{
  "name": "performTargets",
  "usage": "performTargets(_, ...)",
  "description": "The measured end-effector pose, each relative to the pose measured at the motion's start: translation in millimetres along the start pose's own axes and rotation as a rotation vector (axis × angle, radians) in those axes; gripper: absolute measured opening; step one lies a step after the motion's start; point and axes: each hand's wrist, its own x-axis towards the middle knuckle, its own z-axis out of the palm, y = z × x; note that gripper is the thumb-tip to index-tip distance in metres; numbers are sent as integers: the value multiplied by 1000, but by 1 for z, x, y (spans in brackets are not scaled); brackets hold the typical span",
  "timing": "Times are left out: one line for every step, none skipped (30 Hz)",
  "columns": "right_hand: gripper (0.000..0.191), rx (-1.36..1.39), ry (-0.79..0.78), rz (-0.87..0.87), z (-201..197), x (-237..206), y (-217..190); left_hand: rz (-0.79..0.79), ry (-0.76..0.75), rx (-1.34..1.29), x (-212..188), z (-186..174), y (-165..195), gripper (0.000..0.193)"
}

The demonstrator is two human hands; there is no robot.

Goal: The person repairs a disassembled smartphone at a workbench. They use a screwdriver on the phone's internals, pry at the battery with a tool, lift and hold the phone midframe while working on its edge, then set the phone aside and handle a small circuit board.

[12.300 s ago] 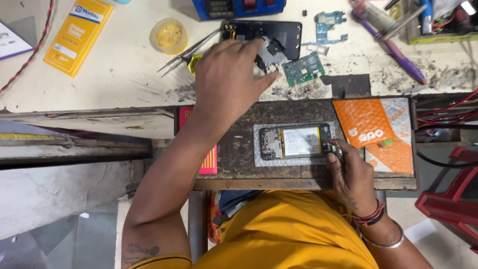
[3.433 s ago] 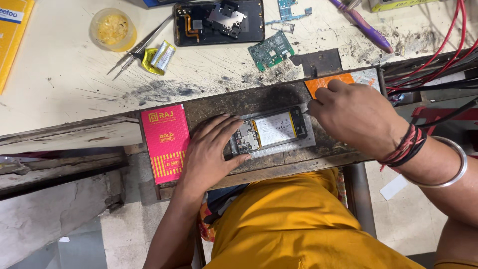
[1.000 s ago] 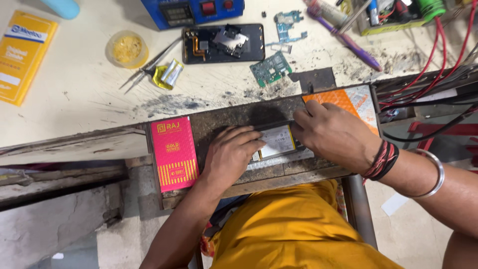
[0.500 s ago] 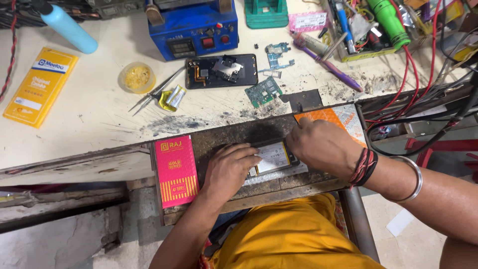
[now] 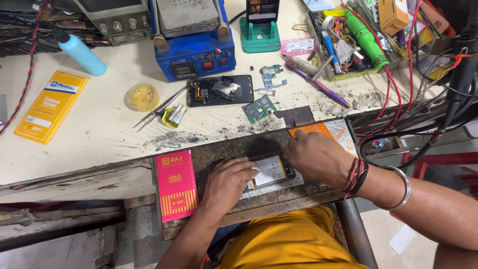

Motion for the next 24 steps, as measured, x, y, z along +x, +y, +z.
performTargets(11, 32, 77, -54, 0, -1, 0, 0, 4, 6, 0, -1, 0, 23)
performTargets(9, 62, 153, -108, 0, -1, 1, 1, 10, 12, 0, -1, 0, 24)
performTargets(10, 47, 188, -92, 0, 0, 0, -2, 14, 5, 1, -1, 0, 23)
performTargets(12, 36, 220, -75, -1, 0, -1, -7, 15, -4, 2, -1, 0, 23)
performTargets(13, 27, 251, -59, -1, 0, -1, -13, 13, -14, 1, -1, 1, 22)
performTargets(12, 8, 122, -22, -1, 0, -2, -10, 9, -21, 1, -1, 2, 22)
performTargets(12, -12, -5, 12, -2, 1, -2, -9, 7, -25, 2, -2, 2, 23)
performTargets(14, -30, -132, 48, -3, 2, -2, -7, 2, -29, 1, -2, 2, 23)
performTargets(11, 13, -3, -12, -3, 1, -2, -5, 7, -18, 1, -3, 2, 23)
performTargets(9, 53, 125, -73, -4, 0, -1, -4, 15, -7, 1, -3, 2, 23)
performTargets(9, 92, 251, -136, -4, -1, -1, -4, 24, 3, 1, -3, 2, 24)
performTargets(11, 62, 240, -85, -4, -1, -1, 1, 29, -2, 1, -3, 3, 23)
performTargets(13, 33, 228, -32, -4, -1, -2, 7, 33, -7, 2, -3, 3, 22)
performTargets(15, 3, 217, 20, -4, -1, -3, 12, 38, -12, 2, -4, 3, 22)
performTargets(14, 10, 151, 9, -4, 0, -2, 12, 38, -10, 2, -4, 4, 22)
performTargets(13, 18, 87, -1, -3, 0, -2, 12, 36, -7, 1, -4, 4, 22)
performTargets(13, 25, 24, -9, -3, 1, -2, 16, 33, -3, 2, -5, 3, 22)
performTargets(11, 35, 133, -46, -3, 1, -2, 19, 32, 6, 1, -6, 3, 23)
performTargets(12, 47, 239, -86, -3, 1, -2, 20, 31, 13, 1, -6, 3, 24)
performTargets(14, 60, 344, -125, -3, 0, -2, 20, 28, 18, 0, -5, 2, 25)
performTargets(13, 17, 267, -77, -4, 1, -2, 22, 29, 11, 0, -4, 2, 25)
performTargets(14, -27, 189, -31, -4, 1, -2, 22, 30, 2, 1, -2, 1, 25)
performTargets(16, -69, 110, 11, -5, 1, -1, 19, 30, -7, 1, -1, 1, 25)
performTargets(15, -24, 130, -17, -5, 1, -1, 16, 28, -5, -1, 0, 2, 26)
